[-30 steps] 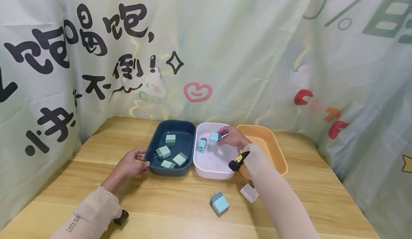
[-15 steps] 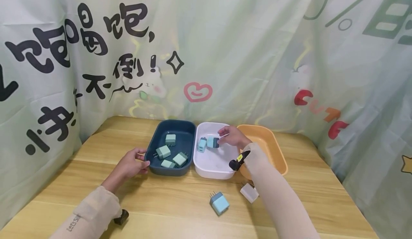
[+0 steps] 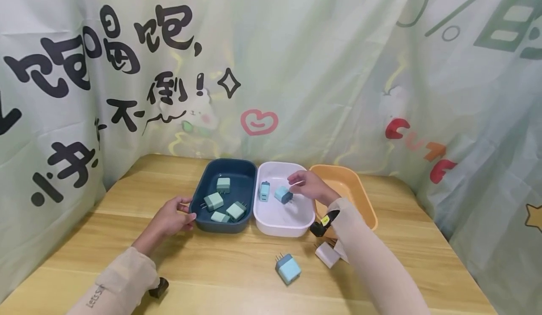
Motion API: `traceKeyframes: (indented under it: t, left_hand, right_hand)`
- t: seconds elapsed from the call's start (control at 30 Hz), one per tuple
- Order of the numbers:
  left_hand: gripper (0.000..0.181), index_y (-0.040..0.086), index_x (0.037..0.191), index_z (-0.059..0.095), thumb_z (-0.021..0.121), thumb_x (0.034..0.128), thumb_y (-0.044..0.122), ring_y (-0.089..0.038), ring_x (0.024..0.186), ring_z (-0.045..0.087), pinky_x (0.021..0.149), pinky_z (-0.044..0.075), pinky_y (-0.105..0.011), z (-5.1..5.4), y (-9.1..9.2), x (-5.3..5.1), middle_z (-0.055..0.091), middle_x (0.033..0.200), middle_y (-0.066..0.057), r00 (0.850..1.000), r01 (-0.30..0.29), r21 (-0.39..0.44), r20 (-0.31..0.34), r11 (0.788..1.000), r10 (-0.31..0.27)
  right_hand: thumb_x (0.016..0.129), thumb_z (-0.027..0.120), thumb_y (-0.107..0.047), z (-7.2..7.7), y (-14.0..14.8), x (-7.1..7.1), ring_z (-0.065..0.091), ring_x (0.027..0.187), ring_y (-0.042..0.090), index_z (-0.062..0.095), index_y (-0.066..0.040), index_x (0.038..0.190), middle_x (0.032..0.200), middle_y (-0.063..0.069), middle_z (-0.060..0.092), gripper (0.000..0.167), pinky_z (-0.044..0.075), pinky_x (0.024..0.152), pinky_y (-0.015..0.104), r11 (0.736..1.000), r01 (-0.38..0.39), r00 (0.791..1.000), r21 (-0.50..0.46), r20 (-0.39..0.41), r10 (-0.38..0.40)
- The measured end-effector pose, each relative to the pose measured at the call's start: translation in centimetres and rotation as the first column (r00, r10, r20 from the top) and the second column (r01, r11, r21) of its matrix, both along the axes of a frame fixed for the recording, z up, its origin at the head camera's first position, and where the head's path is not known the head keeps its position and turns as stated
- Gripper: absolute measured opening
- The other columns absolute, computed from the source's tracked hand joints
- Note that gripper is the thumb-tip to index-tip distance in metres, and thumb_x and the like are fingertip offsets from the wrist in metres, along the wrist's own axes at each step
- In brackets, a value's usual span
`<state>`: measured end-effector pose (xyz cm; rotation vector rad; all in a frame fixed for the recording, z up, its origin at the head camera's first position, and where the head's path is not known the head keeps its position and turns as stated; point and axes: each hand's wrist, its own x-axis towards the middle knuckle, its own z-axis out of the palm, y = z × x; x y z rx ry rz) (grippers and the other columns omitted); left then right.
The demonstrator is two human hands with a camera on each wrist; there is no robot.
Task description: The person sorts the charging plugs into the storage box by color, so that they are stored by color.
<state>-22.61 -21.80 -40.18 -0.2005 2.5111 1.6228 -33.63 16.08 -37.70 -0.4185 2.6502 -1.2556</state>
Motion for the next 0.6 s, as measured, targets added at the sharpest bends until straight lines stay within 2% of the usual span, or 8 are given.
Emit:
traceKeyframes:
  t: [0.2,0.3,0.43,0.6]
  left_hand:
    - [0.056,-0.005,0.141,0.037,0.062,0.0911,-0.001,-0.024,0.077,0.063,0.071,0.058,-0.036,-0.1,-0.1,-0.1,0.045,0.117,-0.025,1.0,-0.002,-0.01,0.013,1.0,0.002]
    - [0.056,-0.005,0.141,0.037,0.062,0.0912,-0.001,-0.025,0.078,0.063,0.072,0.058,-0.036,-0.1,-0.1,-0.1,0.045,0.117,-0.025,1.0,-0.002,-0.015,0.017,1.0,0.002]
    - [0.056,-0.006,0.141,0.036,0.062,0.0917,-0.001,-0.024,0.077,0.063,0.072,0.058,-0.036,0.0,-0.2,-0.1,0.045,0.117,-0.026,1.0,0.006,-0.018,0.013,1.0,-0.006]
    - [0.056,-0.006,0.141,0.036,0.062,0.092,-0.001,-0.023,0.077,0.063,0.072,0.058,-0.036,0.1,-0.1,0.0,0.045,0.116,-0.026,1.0,0.01,-0.017,0.01,1.0,-0.01]
  right_hand:
    - [0.091,0.065,-0.005,0.1,1.1,2.2,0.058,0.112,0.032,0.059,0.0,0.123,0.12,0.014,0.061,0.033,0.048,0.095,0.044,0.998,-0.053,0.998,-0.037,0.012,0.054]
    - [0.092,0.064,-0.007,0.1,1.7,3.2,0.059,0.109,0.032,0.058,0.003,0.124,0.121,0.019,0.06,0.034,0.05,0.093,0.042,0.99,-0.109,0.994,-0.085,-0.006,0.109]
    - [0.096,0.054,-0.006,0.1,2.2,4.7,0.062,0.103,0.03,0.055,0.009,0.122,0.121,0.027,0.057,0.03,0.053,0.087,0.037,0.963,-0.194,0.981,-0.187,-0.023,0.193]
    - [0.098,0.048,-0.006,0.1,2.6,6.7,0.062,0.102,0.032,0.054,0.011,0.12,0.12,0.032,0.054,0.029,0.053,0.087,0.039,0.927,-0.251,0.966,-0.279,-0.006,0.26]
